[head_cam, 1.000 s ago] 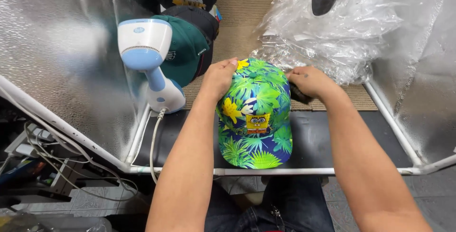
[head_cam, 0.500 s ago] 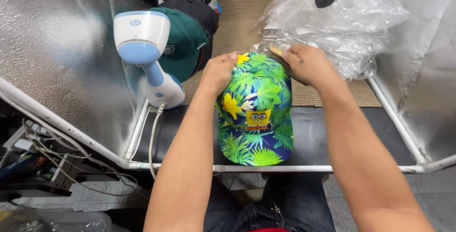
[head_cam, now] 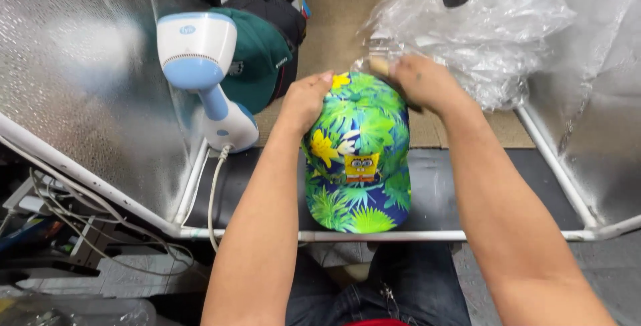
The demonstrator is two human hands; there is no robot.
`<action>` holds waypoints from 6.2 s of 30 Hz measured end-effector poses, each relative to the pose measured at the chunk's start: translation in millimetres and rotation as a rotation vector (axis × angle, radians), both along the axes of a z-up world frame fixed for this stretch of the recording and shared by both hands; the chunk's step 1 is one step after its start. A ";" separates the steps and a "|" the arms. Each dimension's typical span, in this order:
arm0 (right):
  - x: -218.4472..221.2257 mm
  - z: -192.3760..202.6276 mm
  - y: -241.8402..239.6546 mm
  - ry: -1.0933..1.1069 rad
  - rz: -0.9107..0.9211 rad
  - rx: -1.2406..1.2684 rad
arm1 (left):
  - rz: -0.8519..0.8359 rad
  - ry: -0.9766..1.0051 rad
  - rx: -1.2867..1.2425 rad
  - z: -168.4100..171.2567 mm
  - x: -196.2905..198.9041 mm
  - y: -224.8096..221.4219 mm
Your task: Brushing a colorful baseball cap with a wooden brush to clean it
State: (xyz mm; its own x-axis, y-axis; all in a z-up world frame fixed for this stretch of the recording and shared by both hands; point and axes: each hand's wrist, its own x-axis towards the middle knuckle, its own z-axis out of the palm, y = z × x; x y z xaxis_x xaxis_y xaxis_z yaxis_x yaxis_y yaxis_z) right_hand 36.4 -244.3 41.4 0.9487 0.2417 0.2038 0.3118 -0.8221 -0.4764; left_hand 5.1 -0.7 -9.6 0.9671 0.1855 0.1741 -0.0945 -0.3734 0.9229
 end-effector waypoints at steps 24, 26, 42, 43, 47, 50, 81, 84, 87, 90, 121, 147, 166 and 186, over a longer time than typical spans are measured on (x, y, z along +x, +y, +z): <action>-116.2 -97.4 -7.3 -0.177 -0.199 0.746 | 0.010 0.016 0.012 -1.1 0.9 2.4; -98.1 -122.3 -27.7 -0.180 -0.208 0.675 | 0.009 0.022 0.018 0.7 0.0 0.8; -119.8 -81.9 -9.1 -0.889 -0.053 0.359 | 0.022 0.018 0.007 -9.0 12.0 4.4; -125.3 -83.8 0.0 -0.892 -0.045 0.359 | 0.027 0.014 0.004 -9.1 21.6 5.5; -124.8 -109.7 0.3 -1.019 0.160 0.333 | 0.003 0.013 0.063 -14.1 16.3 3.8; -100.5 -120.9 -27.7 -1.051 0.025 0.341 | 0.021 -0.003 0.057 2.5 12.7 2.8; -143.6 -63.1 1.4 -0.957 0.373 0.284 | 0.033 0.047 0.058 -8.2 25.8 1.8; -85.0 -66.2 -15.4 -0.821 0.124 0.347 | 0.035 0.034 0.035 -4.3 13.6 -0.3; -86.4 -42.0 -7.8 -0.851 0.134 0.265 | 0.017 0.032 0.026 1.2 10.6 0.9; -130.1 -7.2 26.1 -0.853 0.284 0.094 | -0.010 0.022 0.014 18.6 -9.9 -7.2; -69.3 -22.0 -8.7 -0.123 -0.176 0.563 | 0.016 0.037 0.030 3.1 7.0 1.7; -37.6 36.5 17.6 -0.148 0.112 0.574 | 0.126 -0.503 0.165 52.7 -45.6 -11.0; -101.7 -76.2 37.7 -0.946 0.249 0.411 | -0.104 -0.002 0.538 63.3 -13.5 17.6; -96.7 -81.0 42.7 -0.981 0.212 0.501 | -0.367 -0.111 1.111 -30.0 83.3 67.3</action>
State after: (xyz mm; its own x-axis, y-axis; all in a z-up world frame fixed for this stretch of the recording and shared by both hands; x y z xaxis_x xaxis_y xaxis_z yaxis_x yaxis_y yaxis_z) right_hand -60.3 -201.6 -39.6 0.2738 0.0605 0.9599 0.8446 -0.4925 -0.2099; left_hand 88.5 66.7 -39.6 0.9002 -0.4082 0.1514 -0.4235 -0.9017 0.0870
